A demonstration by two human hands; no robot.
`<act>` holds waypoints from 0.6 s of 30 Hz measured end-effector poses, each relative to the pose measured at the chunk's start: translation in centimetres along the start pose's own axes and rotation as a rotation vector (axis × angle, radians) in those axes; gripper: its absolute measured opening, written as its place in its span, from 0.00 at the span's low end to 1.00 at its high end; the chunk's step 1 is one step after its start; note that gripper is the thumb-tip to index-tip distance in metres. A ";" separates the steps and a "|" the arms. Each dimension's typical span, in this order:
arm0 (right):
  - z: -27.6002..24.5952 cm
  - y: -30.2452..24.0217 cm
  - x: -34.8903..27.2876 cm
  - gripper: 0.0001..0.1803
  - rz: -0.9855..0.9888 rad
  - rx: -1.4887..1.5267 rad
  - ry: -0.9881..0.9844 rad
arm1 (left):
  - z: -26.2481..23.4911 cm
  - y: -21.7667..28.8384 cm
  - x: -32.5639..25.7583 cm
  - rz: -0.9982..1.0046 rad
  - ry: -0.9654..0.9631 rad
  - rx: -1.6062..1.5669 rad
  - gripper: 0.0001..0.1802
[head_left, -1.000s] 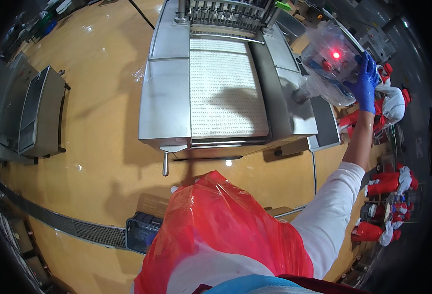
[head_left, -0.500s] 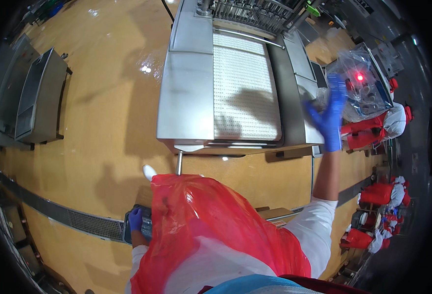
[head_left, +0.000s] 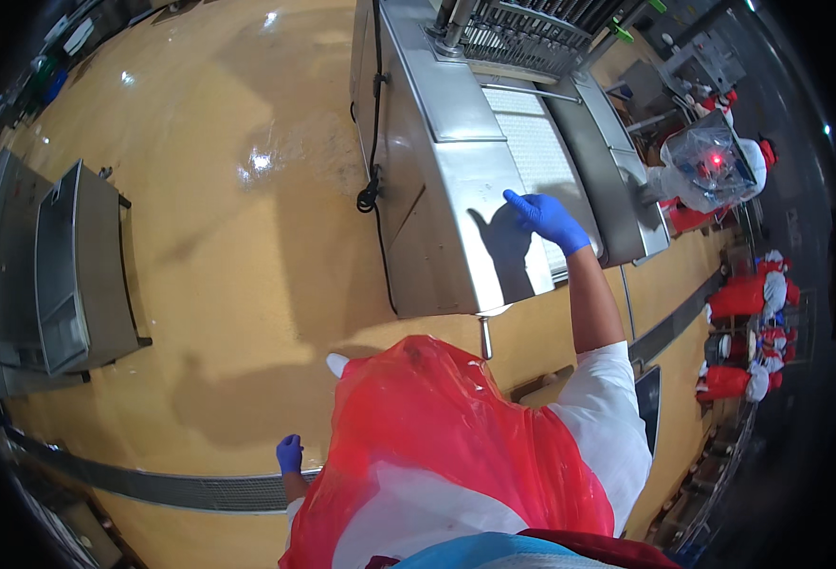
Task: The person places a metal tray into a machine, then repeatedly inserts and removes cylindrical metal parts from the machine's spring-loaded slots. The person also handles a plastic bag containing yellow objects.
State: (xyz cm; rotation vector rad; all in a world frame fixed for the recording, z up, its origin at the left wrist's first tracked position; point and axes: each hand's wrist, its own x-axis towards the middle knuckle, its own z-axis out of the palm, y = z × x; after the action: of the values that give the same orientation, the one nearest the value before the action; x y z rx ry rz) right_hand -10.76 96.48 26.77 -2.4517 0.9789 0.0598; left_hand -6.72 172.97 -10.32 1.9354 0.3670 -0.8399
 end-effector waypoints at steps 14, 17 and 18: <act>4.9 -1.8 5.8 0.53 0.713 -0.326 0.491 | -6.2 29.8 30.6 0.327 -0.098 -0.034 0.15; 5.3 -2.4 5.8 0.50 0.798 -0.244 0.461 | -7.3 35.4 34.5 0.316 -0.208 0.081 0.14; 5.4 -2.8 6.0 0.49 0.823 -0.221 0.491 | -7.5 37.3 36.3 0.336 -0.249 0.142 0.13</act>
State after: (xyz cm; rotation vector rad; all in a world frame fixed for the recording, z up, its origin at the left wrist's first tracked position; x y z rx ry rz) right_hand -3.76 96.89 21.99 -2.1048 2.2449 -0.1739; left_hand 43.54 157.68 -8.62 1.9210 -0.1680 -0.8864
